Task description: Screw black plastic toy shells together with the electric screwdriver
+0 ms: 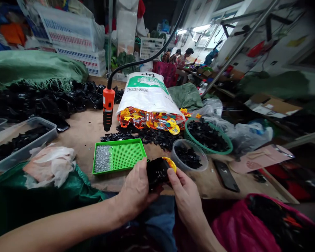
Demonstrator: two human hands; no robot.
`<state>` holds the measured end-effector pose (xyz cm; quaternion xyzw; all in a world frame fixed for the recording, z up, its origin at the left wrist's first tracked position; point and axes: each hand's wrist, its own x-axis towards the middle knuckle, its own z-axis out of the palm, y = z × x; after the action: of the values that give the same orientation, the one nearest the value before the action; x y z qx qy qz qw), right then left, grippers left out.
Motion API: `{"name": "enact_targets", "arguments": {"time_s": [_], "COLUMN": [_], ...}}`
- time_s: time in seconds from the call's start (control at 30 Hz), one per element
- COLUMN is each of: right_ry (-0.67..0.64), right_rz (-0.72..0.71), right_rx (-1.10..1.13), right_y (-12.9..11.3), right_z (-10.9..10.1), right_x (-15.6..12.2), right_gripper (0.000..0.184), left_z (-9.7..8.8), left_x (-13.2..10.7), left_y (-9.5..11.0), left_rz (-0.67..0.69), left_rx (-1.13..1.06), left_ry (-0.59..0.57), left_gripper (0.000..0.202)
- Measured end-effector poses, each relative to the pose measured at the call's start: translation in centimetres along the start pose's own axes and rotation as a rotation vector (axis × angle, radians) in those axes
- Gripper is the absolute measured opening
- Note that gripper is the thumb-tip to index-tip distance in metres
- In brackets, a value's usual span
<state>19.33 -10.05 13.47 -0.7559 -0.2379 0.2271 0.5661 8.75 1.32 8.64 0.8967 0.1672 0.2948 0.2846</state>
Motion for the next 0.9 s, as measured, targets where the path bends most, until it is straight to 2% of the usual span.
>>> {"name": "enact_targets", "arguments": {"time_s": [0.1, 0.23, 0.53, 0.63, 0.8, 0.9], "right_ry": [0.018, 0.033, 0.005, 0.031, 0.071, 0.11], "right_rz": [0.01, 0.021, 0.101, 0.088, 0.0, -0.028], "right_rx": [0.023, 0.229, 0.463, 0.409, 0.165, 0.098], "right_y": [0.3, 0.9, 0.6, 0.6, 1.2, 1.5], "right_z": [0.1, 0.1, 0.2, 0.2, 0.2, 0.2], "right_x": [0.3, 0.7, 1.5, 1.4, 1.1, 1.2], "right_gripper": [0.055, 0.043, 0.033, 0.035, 0.039, 0.037], "left_z": [0.6, 0.6, 0.5, 0.6, 0.6, 0.5], "left_x": [-0.2, -0.1, 0.2, 0.2, -0.3, -0.3], "left_y": [-0.4, -0.2, 0.3, 0.4, 0.7, 1.0], "left_rz": [0.108, 0.192, 0.258, 0.25, 0.202, 0.191], "left_rx": [0.14, 0.282, 0.512, 0.549, 0.547, 0.535], "left_ry": [0.084, 0.142, 0.175, 0.161, 0.117, 0.101], "left_gripper": [0.079, 0.08, 0.076, 0.074, 0.073, 0.073]}}
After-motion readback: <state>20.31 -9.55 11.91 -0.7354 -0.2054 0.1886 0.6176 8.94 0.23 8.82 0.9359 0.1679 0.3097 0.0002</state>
